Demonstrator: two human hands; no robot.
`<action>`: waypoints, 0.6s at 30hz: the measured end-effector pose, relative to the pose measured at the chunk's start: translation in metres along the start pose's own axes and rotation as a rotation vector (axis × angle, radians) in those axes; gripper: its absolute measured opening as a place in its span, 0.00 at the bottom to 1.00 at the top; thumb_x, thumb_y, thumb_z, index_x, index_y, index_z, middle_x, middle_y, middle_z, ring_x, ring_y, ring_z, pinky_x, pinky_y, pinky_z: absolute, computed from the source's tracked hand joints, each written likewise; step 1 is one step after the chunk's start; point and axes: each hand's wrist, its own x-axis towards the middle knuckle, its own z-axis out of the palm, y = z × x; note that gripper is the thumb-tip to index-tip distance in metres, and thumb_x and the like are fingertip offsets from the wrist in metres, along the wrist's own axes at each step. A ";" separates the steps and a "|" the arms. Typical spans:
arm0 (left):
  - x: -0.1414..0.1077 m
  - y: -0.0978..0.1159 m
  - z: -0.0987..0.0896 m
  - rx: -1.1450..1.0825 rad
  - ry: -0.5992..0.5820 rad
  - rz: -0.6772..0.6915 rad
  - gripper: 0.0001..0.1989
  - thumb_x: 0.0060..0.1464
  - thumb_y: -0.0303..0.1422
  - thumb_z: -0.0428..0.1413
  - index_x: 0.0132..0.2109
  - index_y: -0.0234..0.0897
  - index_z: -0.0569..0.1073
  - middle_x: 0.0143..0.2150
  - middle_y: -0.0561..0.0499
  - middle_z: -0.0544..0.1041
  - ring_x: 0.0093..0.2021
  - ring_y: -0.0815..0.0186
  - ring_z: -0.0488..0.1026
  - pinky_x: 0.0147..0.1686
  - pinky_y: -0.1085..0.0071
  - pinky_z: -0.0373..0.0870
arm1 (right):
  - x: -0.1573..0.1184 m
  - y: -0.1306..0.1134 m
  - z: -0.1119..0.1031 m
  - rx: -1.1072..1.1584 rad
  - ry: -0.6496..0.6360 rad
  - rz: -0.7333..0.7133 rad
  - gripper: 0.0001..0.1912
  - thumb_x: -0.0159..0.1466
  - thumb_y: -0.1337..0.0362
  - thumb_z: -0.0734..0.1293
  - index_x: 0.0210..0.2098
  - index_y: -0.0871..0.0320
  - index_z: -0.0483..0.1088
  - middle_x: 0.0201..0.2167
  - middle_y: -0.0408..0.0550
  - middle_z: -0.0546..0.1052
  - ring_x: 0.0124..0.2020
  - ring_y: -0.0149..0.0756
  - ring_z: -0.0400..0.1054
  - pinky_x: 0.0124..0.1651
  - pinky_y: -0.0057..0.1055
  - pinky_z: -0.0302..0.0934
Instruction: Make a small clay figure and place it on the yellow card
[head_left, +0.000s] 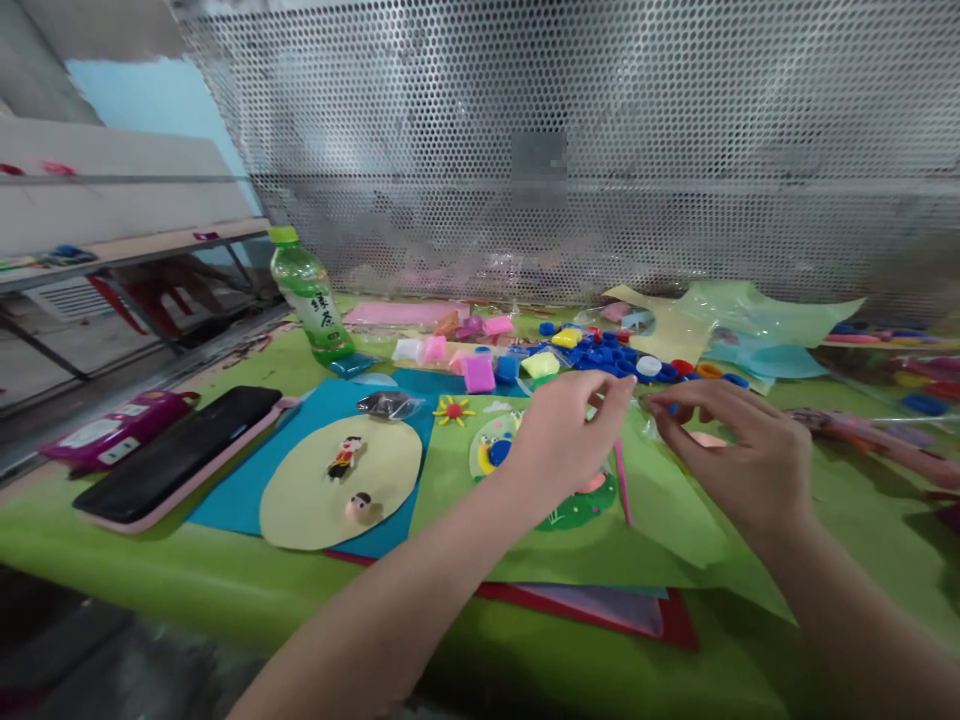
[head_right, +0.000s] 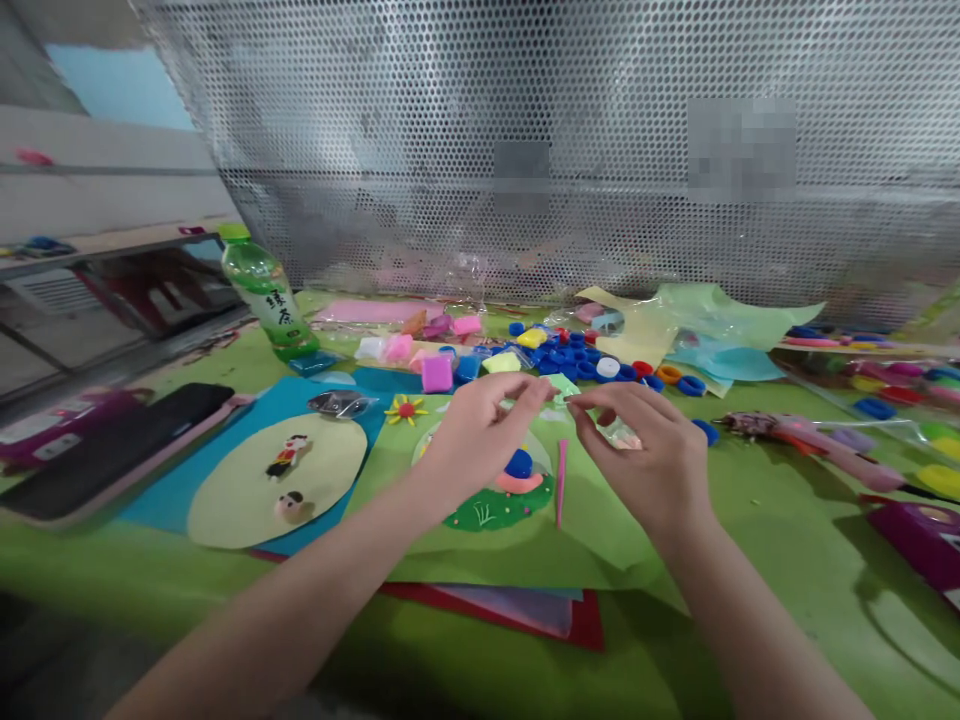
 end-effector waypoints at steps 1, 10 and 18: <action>-0.001 0.002 0.000 0.026 0.004 0.017 0.15 0.62 0.39 0.48 0.39 0.33 0.72 0.35 0.50 0.75 0.35 0.67 0.72 0.38 0.65 0.71 | 0.000 0.000 0.000 0.000 -0.009 0.010 0.07 0.58 0.74 0.68 0.31 0.56 0.70 0.25 0.44 0.74 0.22 0.29 0.65 0.28 0.28 0.63; -0.121 -0.014 -0.076 0.406 0.043 0.335 0.22 0.57 0.32 0.53 0.58 0.44 0.61 0.52 0.52 0.71 0.55 0.68 0.65 0.58 0.72 0.62 | -0.001 0.000 0.000 -0.049 -0.060 0.006 0.09 0.57 0.75 0.67 0.28 0.55 0.65 0.22 0.41 0.70 0.21 0.29 0.63 0.25 0.25 0.60; -0.173 -0.080 -0.178 0.854 0.050 -0.129 0.26 0.57 0.46 0.50 0.60 0.47 0.57 0.58 0.49 0.65 0.61 0.47 0.58 0.58 0.47 0.58 | -0.008 -0.016 0.010 -0.016 -0.232 -0.001 0.03 0.63 0.68 0.66 0.32 0.54 0.68 0.27 0.41 0.75 0.25 0.27 0.69 0.29 0.22 0.63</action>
